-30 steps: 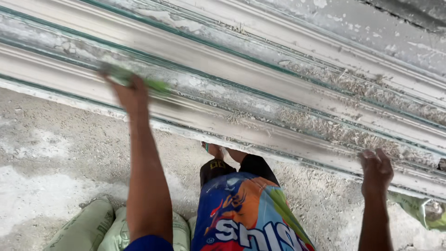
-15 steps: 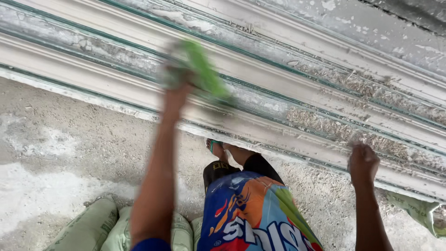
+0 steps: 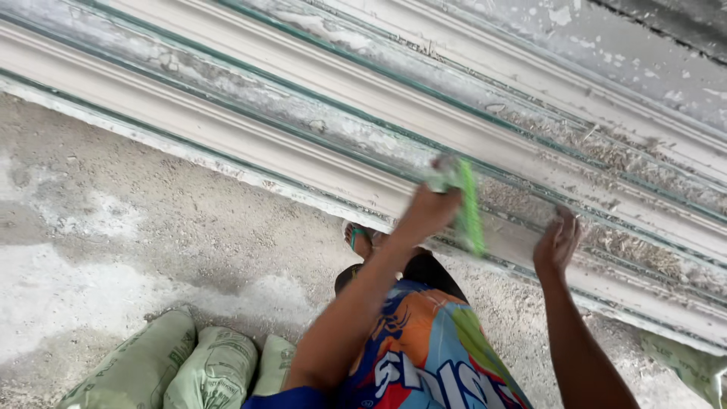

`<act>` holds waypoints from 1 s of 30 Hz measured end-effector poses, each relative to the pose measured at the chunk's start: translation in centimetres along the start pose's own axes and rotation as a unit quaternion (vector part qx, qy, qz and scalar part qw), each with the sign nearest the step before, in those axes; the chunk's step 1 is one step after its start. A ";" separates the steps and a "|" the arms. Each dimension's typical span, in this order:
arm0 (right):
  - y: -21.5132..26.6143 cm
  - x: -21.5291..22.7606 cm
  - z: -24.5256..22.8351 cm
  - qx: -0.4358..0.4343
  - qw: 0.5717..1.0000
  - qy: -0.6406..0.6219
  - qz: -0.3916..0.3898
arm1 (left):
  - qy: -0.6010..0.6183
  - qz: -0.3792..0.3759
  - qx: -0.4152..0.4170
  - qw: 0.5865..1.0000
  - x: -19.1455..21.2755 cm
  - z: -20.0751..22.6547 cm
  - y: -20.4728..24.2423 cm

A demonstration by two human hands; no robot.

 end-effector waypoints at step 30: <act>2.3 14.8 6.3 -0.050 0.953 -0.288 -0.074 | 0.189 0.424 -0.173 0.869 11.7 -3.4 10.5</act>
Point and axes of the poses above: each hand's wrist, its own y-axis away from the middle knuckle, its own x-axis out of the back of the hand, z = x × y, the point moved 2 cm from there along -y, towards the middle knuckle, and after that the axes turned 9 degrees about -y, right-handed, at the moved point
